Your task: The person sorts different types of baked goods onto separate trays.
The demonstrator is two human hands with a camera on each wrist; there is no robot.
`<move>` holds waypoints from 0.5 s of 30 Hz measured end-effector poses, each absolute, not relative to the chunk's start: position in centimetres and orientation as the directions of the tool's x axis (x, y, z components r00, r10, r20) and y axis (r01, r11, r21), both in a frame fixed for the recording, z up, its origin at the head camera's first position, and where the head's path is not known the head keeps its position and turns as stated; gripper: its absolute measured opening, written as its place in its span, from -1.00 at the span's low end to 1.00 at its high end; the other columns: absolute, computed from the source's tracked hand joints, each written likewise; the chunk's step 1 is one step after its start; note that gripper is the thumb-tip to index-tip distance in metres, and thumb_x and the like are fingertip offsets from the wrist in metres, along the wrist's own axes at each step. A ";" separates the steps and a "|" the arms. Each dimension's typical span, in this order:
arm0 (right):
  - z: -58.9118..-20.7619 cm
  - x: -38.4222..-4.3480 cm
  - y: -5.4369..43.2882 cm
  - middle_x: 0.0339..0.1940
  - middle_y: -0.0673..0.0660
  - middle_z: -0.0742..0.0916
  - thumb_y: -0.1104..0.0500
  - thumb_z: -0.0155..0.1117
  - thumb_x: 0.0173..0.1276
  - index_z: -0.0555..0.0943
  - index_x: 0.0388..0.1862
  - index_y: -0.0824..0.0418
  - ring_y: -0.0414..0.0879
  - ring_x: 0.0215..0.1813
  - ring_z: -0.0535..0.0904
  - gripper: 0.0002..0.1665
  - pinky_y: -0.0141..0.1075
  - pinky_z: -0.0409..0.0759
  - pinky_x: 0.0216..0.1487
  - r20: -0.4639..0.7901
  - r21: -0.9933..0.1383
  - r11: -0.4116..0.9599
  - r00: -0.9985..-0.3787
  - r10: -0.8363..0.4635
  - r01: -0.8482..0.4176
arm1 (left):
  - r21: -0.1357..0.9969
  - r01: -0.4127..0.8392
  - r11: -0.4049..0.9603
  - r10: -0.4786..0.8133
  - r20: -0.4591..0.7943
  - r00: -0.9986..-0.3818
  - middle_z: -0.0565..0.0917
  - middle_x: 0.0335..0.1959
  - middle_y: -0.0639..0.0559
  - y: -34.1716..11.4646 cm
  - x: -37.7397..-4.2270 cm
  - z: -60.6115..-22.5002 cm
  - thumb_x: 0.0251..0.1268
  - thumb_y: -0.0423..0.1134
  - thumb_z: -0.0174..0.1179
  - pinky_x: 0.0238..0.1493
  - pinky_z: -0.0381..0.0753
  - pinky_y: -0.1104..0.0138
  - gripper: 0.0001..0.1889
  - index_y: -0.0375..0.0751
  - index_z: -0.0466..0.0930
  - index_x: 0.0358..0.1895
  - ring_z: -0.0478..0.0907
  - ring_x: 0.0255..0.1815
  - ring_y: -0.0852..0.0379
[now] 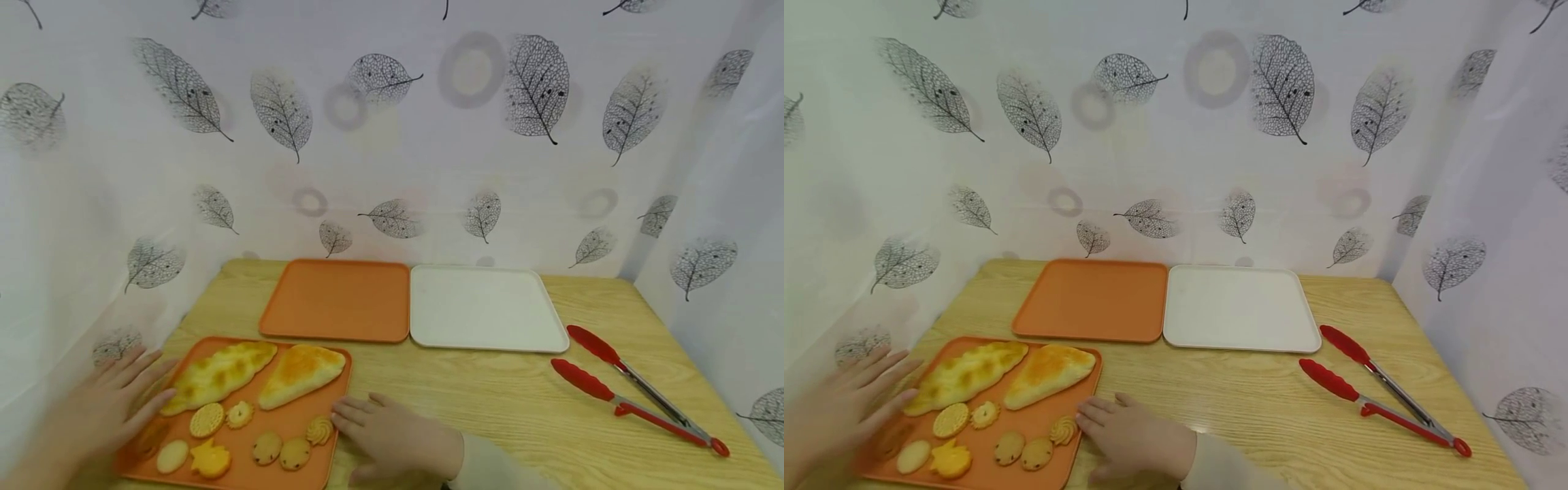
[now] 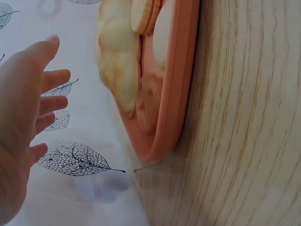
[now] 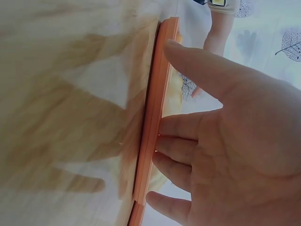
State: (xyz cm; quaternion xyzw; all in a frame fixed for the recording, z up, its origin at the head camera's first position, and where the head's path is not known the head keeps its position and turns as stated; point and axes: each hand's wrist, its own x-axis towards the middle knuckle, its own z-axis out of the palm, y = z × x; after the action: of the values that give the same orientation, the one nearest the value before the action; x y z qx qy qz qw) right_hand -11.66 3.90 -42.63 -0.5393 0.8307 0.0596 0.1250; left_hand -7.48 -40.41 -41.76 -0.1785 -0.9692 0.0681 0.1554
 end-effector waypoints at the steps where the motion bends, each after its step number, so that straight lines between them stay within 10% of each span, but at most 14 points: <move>1: -42.8 -11.7 4.3 0.63 -0.08 0.09 -0.50 -0.17 0.35 -0.02 0.61 0.00 -0.21 0.63 -0.02 0.02 -0.15 0.21 0.54 -0.271 -0.029 0.411 -0.388 -0.881 -0.911 | -0.186 0.328 0.926 0.370 0.277 -0.887 0.53 0.24 -0.32 -40.4 -7.5 -41.8 0.35 0.07 0.15 0.53 -0.65 0.37 -0.36 -0.07 0.32 0.44 -0.63 0.49 0.45; 15: -42.3 -11.1 9.6 0.61 -0.02 0.19 -0.48 -0.09 0.36 0.11 0.58 0.05 -0.15 0.60 0.09 -0.01 -0.10 0.32 0.48 -0.219 -0.027 0.419 -0.403 -0.889 -0.908 | -0.096 0.353 0.931 0.366 0.218 -0.905 0.52 0.29 -0.22 -37.6 -7.2 -43.3 0.34 0.05 0.17 0.38 -0.75 0.56 -0.51 0.01 0.52 0.29 -0.63 0.44 0.55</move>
State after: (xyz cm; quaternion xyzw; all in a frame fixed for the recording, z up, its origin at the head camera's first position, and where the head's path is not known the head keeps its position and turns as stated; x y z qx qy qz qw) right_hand -11.15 9.58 -42.33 -0.5370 0.8362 0.0480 0.1000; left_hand -7.23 -37.63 -43.32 -0.1843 -0.9755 0.0270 0.1169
